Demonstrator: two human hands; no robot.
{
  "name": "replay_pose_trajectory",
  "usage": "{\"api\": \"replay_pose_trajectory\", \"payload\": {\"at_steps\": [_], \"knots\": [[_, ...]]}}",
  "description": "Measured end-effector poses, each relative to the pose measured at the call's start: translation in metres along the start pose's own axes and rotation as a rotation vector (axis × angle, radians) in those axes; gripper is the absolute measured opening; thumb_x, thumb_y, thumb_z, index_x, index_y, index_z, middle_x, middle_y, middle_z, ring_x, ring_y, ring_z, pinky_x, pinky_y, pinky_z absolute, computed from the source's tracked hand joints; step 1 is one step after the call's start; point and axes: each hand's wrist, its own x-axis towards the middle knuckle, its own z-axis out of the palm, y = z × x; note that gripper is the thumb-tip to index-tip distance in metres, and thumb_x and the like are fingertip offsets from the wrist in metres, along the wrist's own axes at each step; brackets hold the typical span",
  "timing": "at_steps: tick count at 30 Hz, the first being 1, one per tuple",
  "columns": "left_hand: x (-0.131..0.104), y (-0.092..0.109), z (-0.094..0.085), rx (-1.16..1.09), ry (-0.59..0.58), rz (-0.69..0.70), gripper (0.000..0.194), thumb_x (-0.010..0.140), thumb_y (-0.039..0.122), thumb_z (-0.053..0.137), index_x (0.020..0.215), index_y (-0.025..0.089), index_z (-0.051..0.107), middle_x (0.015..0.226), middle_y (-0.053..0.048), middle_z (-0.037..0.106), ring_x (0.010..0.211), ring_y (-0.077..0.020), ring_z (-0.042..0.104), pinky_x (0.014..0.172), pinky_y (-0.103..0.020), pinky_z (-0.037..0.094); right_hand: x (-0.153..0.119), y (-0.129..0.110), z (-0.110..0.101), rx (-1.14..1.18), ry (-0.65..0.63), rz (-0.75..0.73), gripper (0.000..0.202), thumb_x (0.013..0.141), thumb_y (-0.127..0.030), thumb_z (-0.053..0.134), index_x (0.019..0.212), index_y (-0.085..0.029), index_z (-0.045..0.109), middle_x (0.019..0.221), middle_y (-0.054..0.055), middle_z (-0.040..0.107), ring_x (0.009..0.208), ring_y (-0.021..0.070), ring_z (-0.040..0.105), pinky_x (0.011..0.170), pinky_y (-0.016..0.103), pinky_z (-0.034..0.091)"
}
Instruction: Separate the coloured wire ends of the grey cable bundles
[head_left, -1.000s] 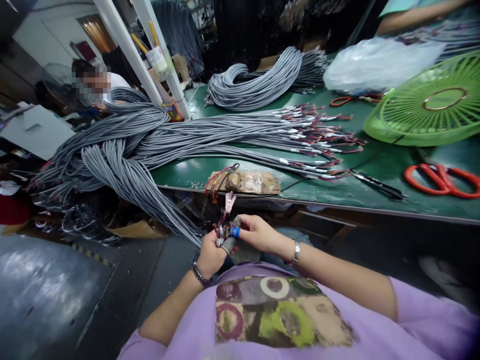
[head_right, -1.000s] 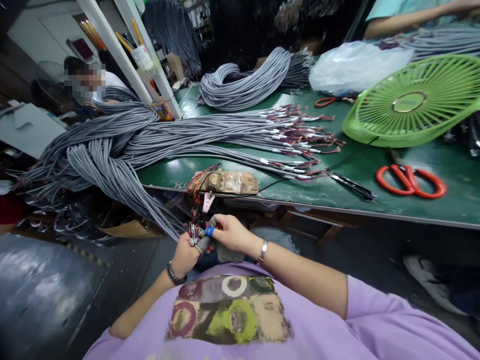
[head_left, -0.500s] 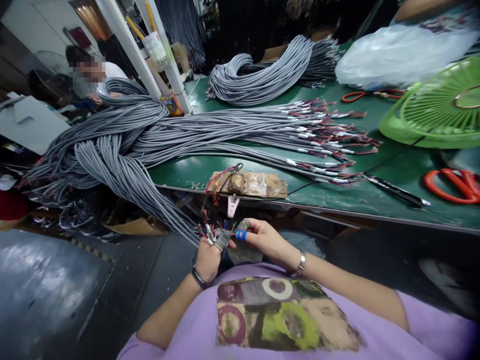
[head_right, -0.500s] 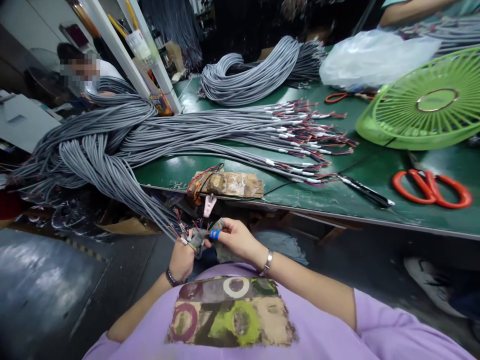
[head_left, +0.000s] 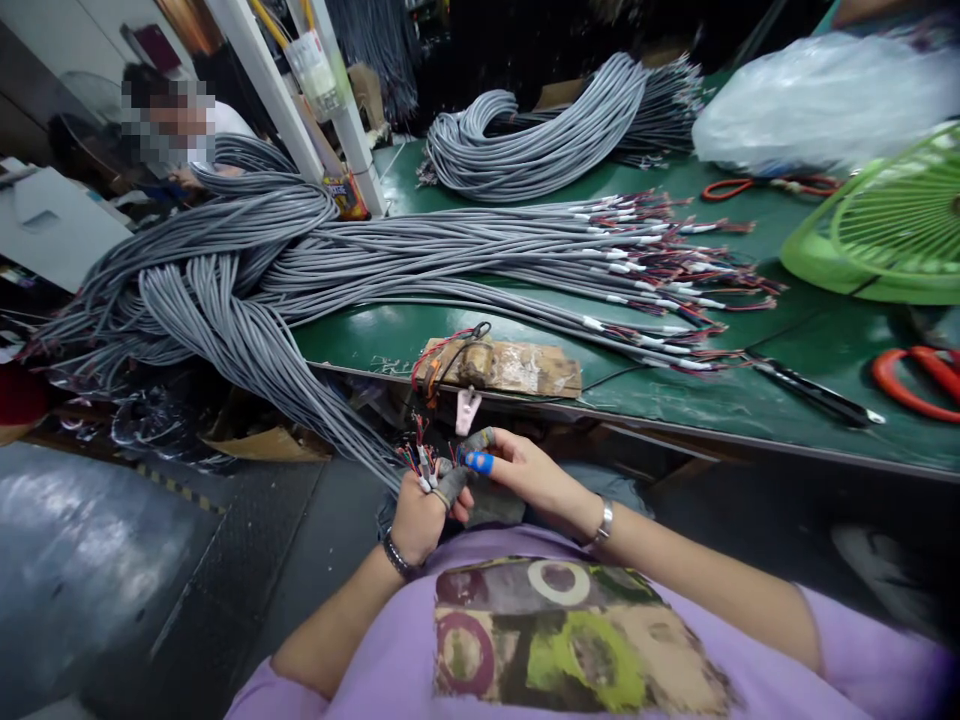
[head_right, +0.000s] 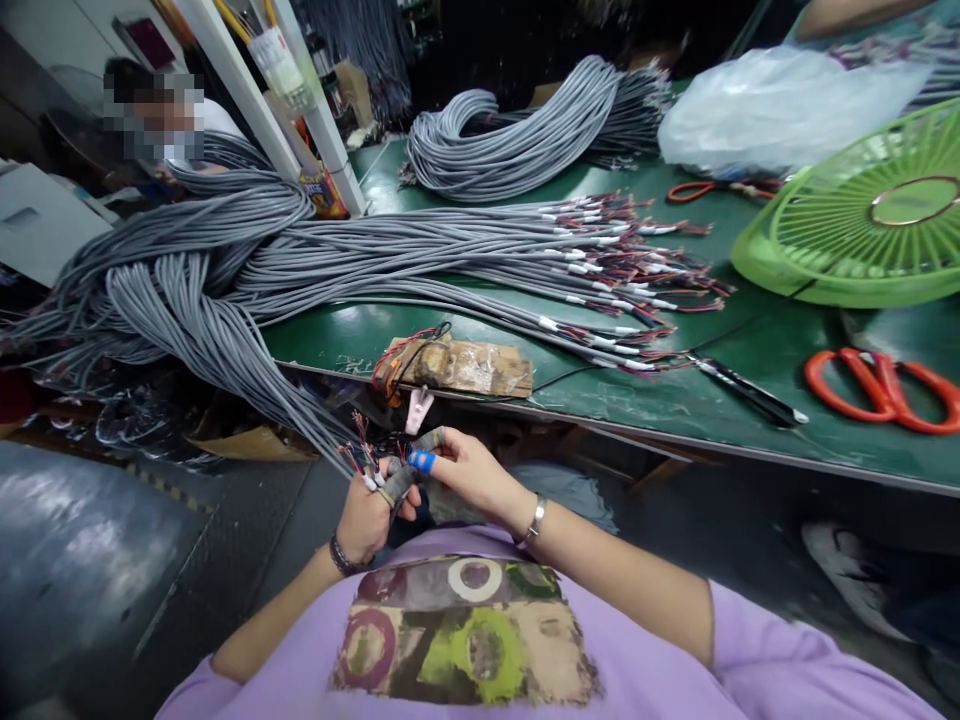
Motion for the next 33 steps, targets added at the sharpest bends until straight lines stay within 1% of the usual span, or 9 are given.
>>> {"api": "replay_pose_trajectory", "payload": {"at_steps": [3,6,10,13,19,21,23,29,33], "knots": [[-0.001,-0.002,0.001,0.011,-0.022,-0.009,0.035,0.076,0.046,0.064,0.060,0.015,0.057,0.046,0.001,0.058,0.038,-0.0093,0.052,0.040,-0.019,0.037,0.002,0.001,0.002,0.005,-0.021,0.003,0.041,0.061,-0.051,0.074,0.072,-0.016,0.055,0.065,-0.003,0.055,0.062,0.0104,0.046,0.060,0.025,0.036],[-0.002,-0.001,0.001,0.017,-0.025,-0.003,0.035,0.077,0.045,0.064,0.060,0.015,0.058,0.045,0.000,0.057,0.038,-0.0089,0.051,0.040,-0.019,0.037,0.003,0.004,0.003,-0.011,-0.023,0.024,0.040,0.063,-0.051,0.072,0.068,-0.016,0.055,0.059,-0.004,0.052,0.056,0.0089,0.042,0.056,0.024,0.033],[-0.002,0.001,0.003,-0.019,0.014,0.019,0.036,0.079,0.045,0.062,0.060,0.014,0.060,0.048,-0.001,0.060,0.038,-0.0081,0.051,0.041,-0.018,0.035,0.002,0.008,0.003,0.037,0.052,0.047,0.040,0.062,-0.051,0.073,0.068,-0.016,0.055,0.059,-0.004,0.051,0.054,0.0080,0.040,0.051,0.023,0.031],[-0.002,0.002,0.003,-0.048,0.021,-0.003,0.036,0.077,0.046,0.064,0.061,0.014,0.059,0.050,-0.002,0.062,0.038,-0.0081,0.051,0.040,-0.018,0.034,0.001,0.009,0.004,0.080,0.077,0.052,0.039,0.061,-0.050,0.074,0.067,-0.016,0.055,0.058,-0.005,0.050,0.053,0.0077,0.039,0.051,0.023,0.031],[-0.003,0.000,0.002,0.029,-0.038,-0.025,0.036,0.077,0.045,0.062,0.059,0.014,0.060,0.045,-0.001,0.058,0.037,-0.0090,0.050,0.040,-0.019,0.036,0.000,0.006,0.003,0.043,-0.026,0.033,0.035,0.065,-0.045,0.073,0.078,-0.016,0.058,0.068,-0.002,0.058,0.060,0.0100,0.048,0.056,0.023,0.036],[-0.004,0.001,0.002,0.041,-0.064,-0.035,0.036,0.077,0.044,0.063,0.057,0.014,0.060,0.045,-0.001,0.058,0.038,-0.0092,0.050,0.041,-0.019,0.036,0.001,0.005,0.004,0.049,-0.056,0.026,0.035,0.064,-0.045,0.074,0.074,-0.017,0.057,0.066,-0.002,0.059,0.060,0.0109,0.050,0.057,0.024,0.038],[-0.005,0.002,0.002,0.048,-0.075,-0.036,0.037,0.076,0.044,0.064,0.056,0.014,0.060,0.046,-0.001,0.058,0.037,-0.0089,0.050,0.040,-0.019,0.036,0.001,0.006,0.005,0.060,-0.057,0.034,0.035,0.063,-0.046,0.074,0.070,-0.017,0.056,0.062,-0.002,0.058,0.057,0.0106,0.049,0.055,0.024,0.037],[-0.005,0.003,0.002,0.048,-0.071,-0.004,0.042,0.078,0.049,0.061,0.055,0.014,0.060,0.044,-0.001,0.056,0.037,-0.0085,0.050,0.040,-0.019,0.036,0.002,0.012,0.009,0.119,0.102,0.100,0.032,0.060,-0.041,0.075,0.064,-0.016,0.056,0.056,-0.005,0.051,0.051,0.0068,0.039,0.050,0.022,0.030],[-0.007,0.004,0.001,-0.007,-0.075,-0.012,0.040,0.076,0.048,0.064,0.057,0.013,0.060,0.048,-0.001,0.058,0.036,-0.0080,0.049,0.039,-0.019,0.036,0.005,0.013,0.003,0.310,0.174,0.113,0.029,0.063,-0.037,0.073,0.065,-0.017,0.052,0.052,-0.007,0.043,0.048,0.0062,0.035,0.049,0.021,0.032]]}}
